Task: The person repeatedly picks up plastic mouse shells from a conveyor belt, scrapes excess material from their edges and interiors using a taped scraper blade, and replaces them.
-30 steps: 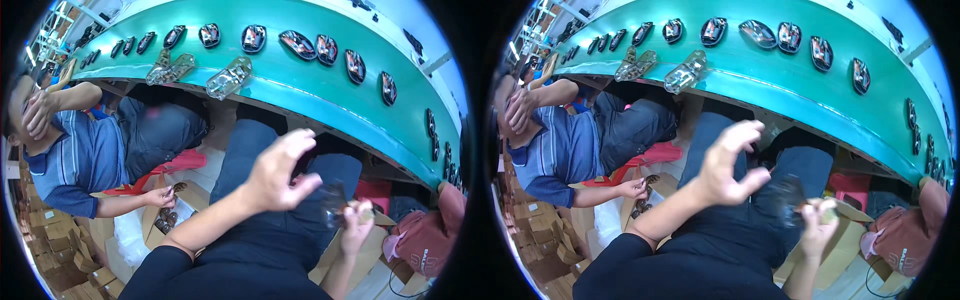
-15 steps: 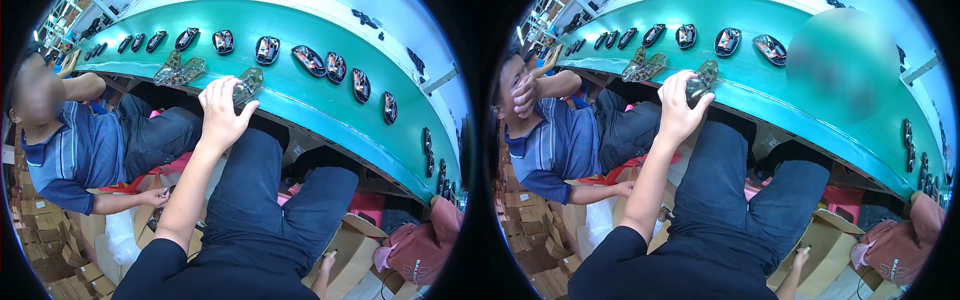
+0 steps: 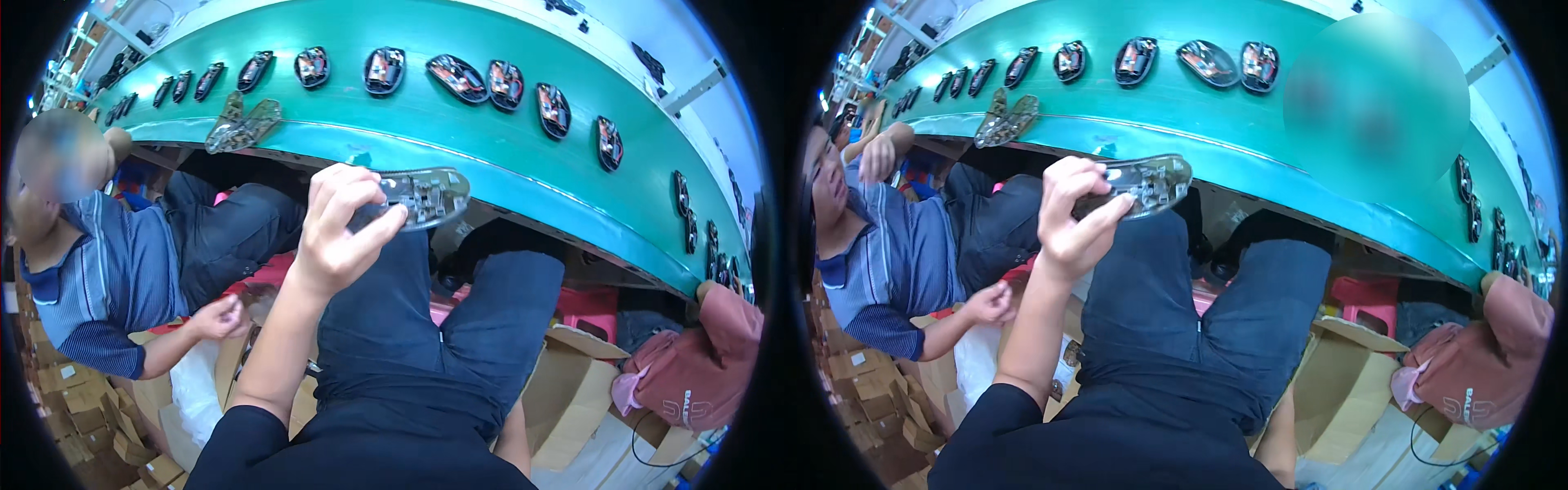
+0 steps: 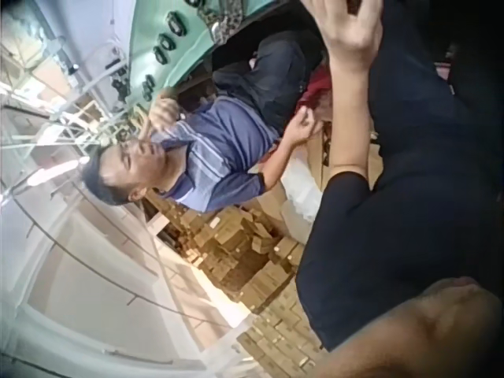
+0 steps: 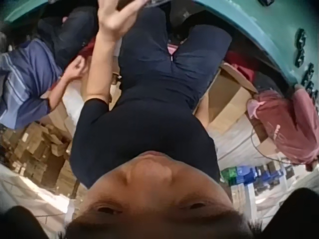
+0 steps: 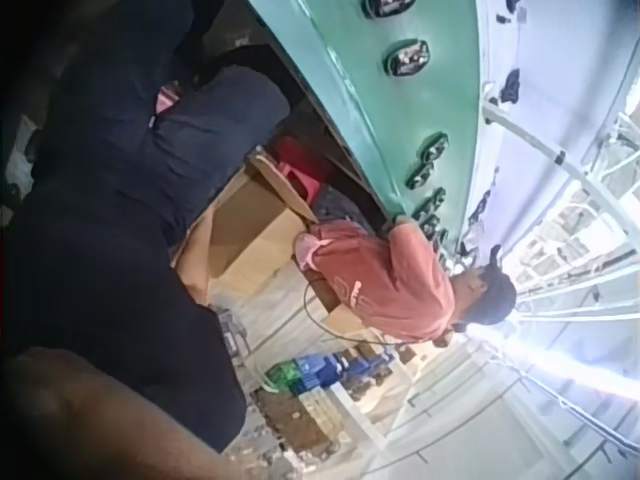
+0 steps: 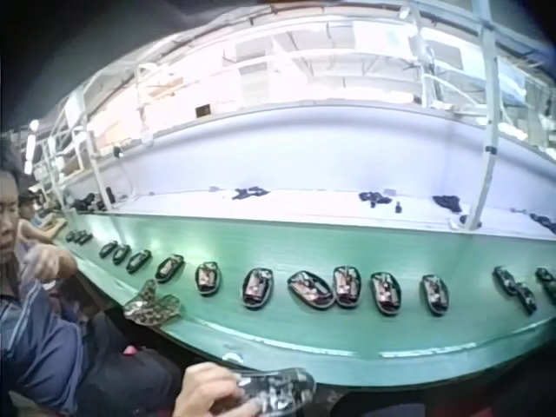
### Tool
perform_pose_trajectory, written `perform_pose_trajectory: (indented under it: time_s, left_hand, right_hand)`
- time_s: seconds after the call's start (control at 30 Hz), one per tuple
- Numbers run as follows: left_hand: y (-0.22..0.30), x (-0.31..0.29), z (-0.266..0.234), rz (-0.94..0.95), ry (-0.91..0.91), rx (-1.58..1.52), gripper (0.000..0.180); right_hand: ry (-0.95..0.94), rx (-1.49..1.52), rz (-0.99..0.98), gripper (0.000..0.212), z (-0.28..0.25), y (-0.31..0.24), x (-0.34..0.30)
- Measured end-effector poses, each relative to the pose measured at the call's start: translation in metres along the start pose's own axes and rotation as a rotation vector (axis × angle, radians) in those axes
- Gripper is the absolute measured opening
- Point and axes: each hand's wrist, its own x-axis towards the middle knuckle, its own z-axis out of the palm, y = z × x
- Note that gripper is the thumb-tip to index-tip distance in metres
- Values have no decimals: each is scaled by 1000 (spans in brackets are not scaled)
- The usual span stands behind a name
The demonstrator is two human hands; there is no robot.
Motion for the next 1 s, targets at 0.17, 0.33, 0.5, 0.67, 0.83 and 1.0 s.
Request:
perform_pose_trajectory:
  time_s: [0.17, 0.33, 0.5, 0.67, 0.83, 1.0]
  left_hand:
    - [30, 18, -13, 135, 36, -1, 30]
    - [49, 29, -25, 155, 38, -1, 26]
    - [65, 26, -30, 118, -47, -2, 33]
    - [67, 27, -15, 182, 79, -165, 24]
    - [75, 30, -10, 191, 60, -264, 23]
    - [74, 19, -7, -147, -55, -818, 21]
  right_hand:
    - [42, -3, 6, 31, -1, -8, -4]
    - [188, -1, -44, 31, -16, -39, -22]
    - [500, 71, -348, 34, -40, -85, -46]
    - [422, 349, -678, 38, -72, -192, -149]
    - [-319, 739, -1066, 35, -64, -292, -268]
    - [-880, 777, -1151, 25, -17, -357, -350]
